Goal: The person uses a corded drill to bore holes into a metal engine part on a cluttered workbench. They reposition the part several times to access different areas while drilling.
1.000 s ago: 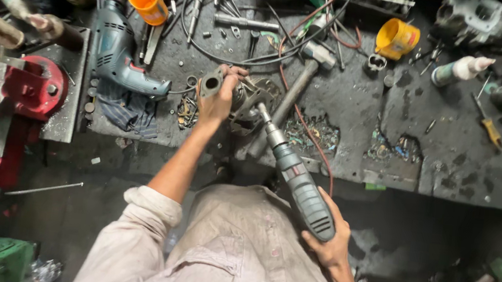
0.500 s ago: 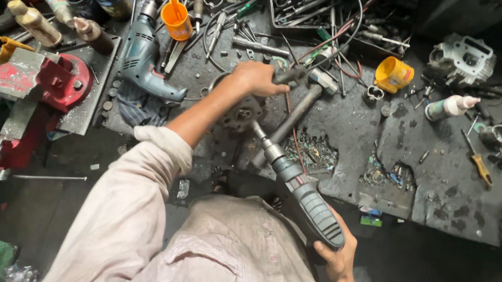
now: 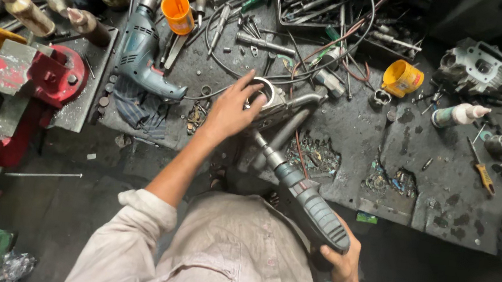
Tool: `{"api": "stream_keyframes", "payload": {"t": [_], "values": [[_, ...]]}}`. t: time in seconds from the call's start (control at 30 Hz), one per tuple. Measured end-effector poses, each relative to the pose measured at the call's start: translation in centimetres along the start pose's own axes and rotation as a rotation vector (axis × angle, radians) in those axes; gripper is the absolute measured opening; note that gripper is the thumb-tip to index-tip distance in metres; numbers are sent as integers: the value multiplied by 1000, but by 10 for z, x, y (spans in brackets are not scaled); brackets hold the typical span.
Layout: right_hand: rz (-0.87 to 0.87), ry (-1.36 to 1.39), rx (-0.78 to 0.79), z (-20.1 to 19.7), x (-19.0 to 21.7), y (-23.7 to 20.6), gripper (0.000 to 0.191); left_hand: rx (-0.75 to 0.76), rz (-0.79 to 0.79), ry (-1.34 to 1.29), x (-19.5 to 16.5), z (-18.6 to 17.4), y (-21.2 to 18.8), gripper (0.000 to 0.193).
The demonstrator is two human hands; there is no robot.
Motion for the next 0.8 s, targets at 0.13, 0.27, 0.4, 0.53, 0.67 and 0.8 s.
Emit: {"api": "stream_keyframes", "payload": {"t": [0.13,0.27,0.4,0.53,0.67,0.8], "values": [[148,69,3,-9,-19,-3,81,-8,-49,-159,27,2,10,34],[98,158,-14,-15,-25,0,68,9,98,-294,47,4,19,36],[80,-6,36,-9,-16,11,77,84,165,-355,51,6,32,41],[84,-20,101,7,-12,15,85,109,180,-301,35,0,39,35],[68,45,77,2,-22,6,85,-160,253,-187,4,-21,10,21],[116,305,-7,-13,-33,0,75,-260,320,-325,-48,-13,-42,10]]}}
Point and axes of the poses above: each hand's wrist, its own y-axis towards the middle knuckle, its own z-axis out of the palm, x = y × z, the point moved 4 cm from there along y, towards the middle knuckle, and after that the axes turned 7 degrees about -y, right-handed, at the moved point
